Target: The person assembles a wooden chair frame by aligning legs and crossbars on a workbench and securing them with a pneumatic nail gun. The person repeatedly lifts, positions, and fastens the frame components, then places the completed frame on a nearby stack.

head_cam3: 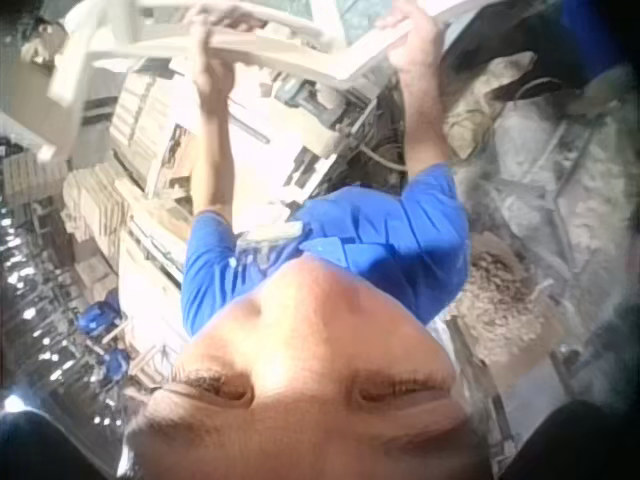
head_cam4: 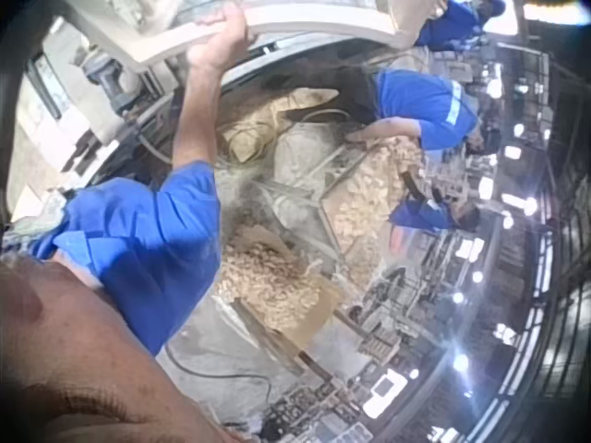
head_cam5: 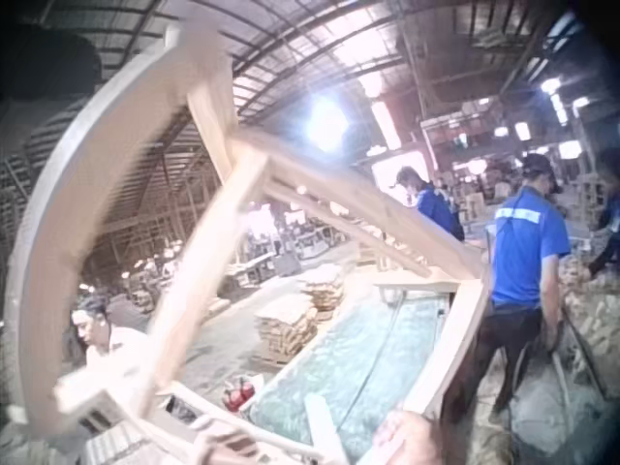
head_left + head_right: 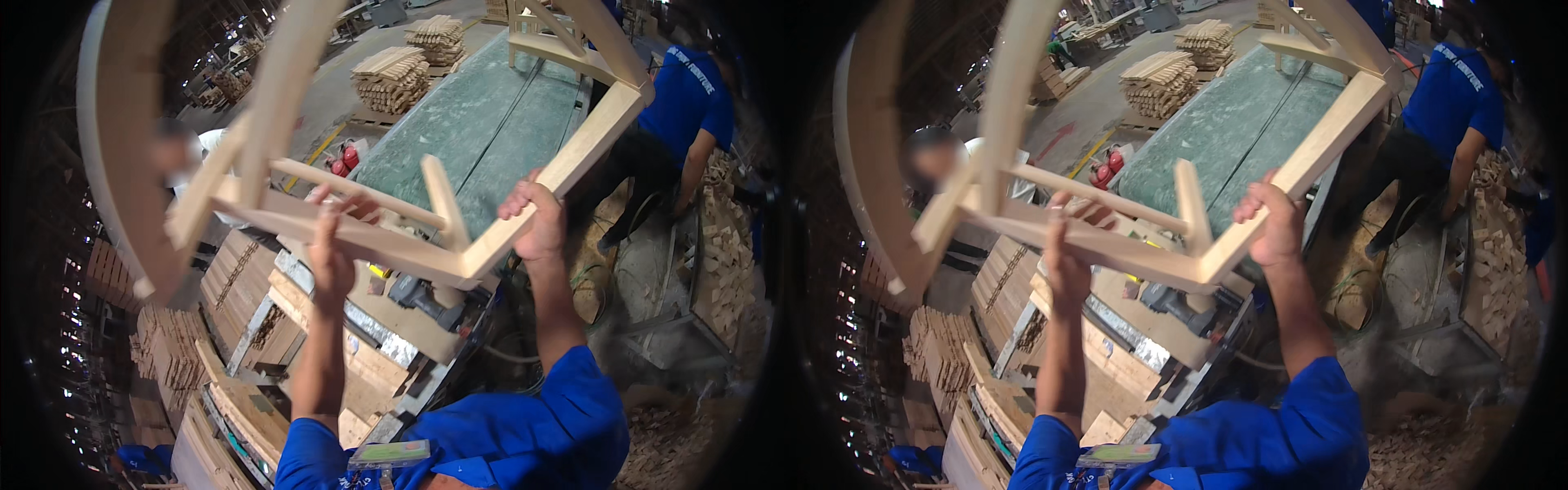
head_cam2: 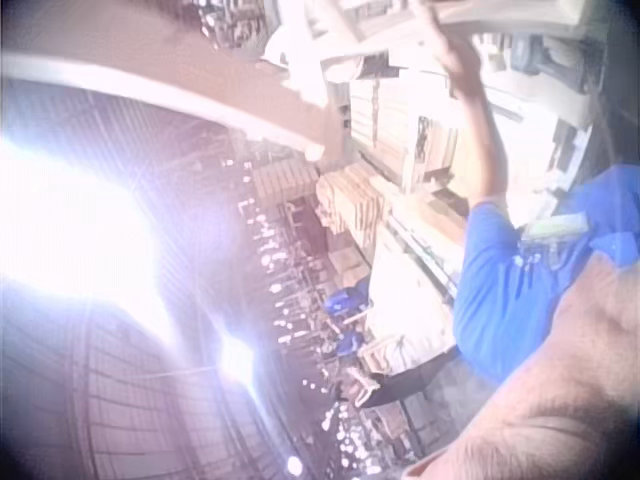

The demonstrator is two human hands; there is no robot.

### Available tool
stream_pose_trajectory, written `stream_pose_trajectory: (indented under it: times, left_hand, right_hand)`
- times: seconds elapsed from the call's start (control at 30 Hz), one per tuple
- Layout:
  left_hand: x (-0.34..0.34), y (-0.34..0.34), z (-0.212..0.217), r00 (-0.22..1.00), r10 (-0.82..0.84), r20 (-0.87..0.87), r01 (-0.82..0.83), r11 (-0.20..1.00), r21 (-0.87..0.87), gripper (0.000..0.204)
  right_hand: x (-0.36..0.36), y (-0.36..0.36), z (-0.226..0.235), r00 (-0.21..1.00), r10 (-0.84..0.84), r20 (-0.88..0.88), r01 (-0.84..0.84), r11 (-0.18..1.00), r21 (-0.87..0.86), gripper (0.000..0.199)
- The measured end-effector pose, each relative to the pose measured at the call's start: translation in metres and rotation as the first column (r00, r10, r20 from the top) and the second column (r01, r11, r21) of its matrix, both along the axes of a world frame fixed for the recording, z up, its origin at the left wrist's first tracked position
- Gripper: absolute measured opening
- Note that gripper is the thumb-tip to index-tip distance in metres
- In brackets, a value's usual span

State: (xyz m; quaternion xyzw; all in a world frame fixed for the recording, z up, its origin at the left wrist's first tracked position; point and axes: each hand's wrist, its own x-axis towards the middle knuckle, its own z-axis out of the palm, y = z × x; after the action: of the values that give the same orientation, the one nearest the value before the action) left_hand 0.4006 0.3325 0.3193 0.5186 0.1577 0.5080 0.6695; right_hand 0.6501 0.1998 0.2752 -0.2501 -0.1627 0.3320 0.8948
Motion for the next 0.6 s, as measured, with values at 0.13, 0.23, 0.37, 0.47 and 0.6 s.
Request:
stream_pose_trajectory:
  times: [0.13,0.23,0.37,0.47,0.6]
  left_hand:
    - [0.099,0.061,-0.090,0.999,-0.010,-0.052,-0.009,0.939,-0.345,0.032]
    - [0.144,0.098,-0.121,0.977,-0.150,-0.149,0.097,0.945,-0.312,0.027]
    - [0.195,0.144,-0.112,0.932,-0.177,-0.317,0.070,0.944,-0.322,0.048]
    - [0.201,0.159,-0.093,0.900,-0.243,-0.362,0.189,0.966,-0.179,0.059]
    - [0.099,0.142,-0.105,0.754,-0.096,-0.649,0.195,0.977,0.082,0.051]
  right_hand:
    - [0.091,0.023,-0.022,0.986,-0.092,0.139,0.121,0.969,-0.216,0.015]
    - [0.145,0.062,-0.048,0.987,-0.061,0.152,0.110,0.933,-0.342,0.013]
    - [0.229,0.127,-0.080,0.996,-0.015,0.090,0.061,0.842,-0.536,0.010]
    - [0.296,0.178,-0.061,0.986,-0.031,0.165,0.111,0.855,-0.506,0.013]
    - [0.294,0.262,-0.119,0.983,0.043,0.177,0.079,0.774,-0.628,0.023]
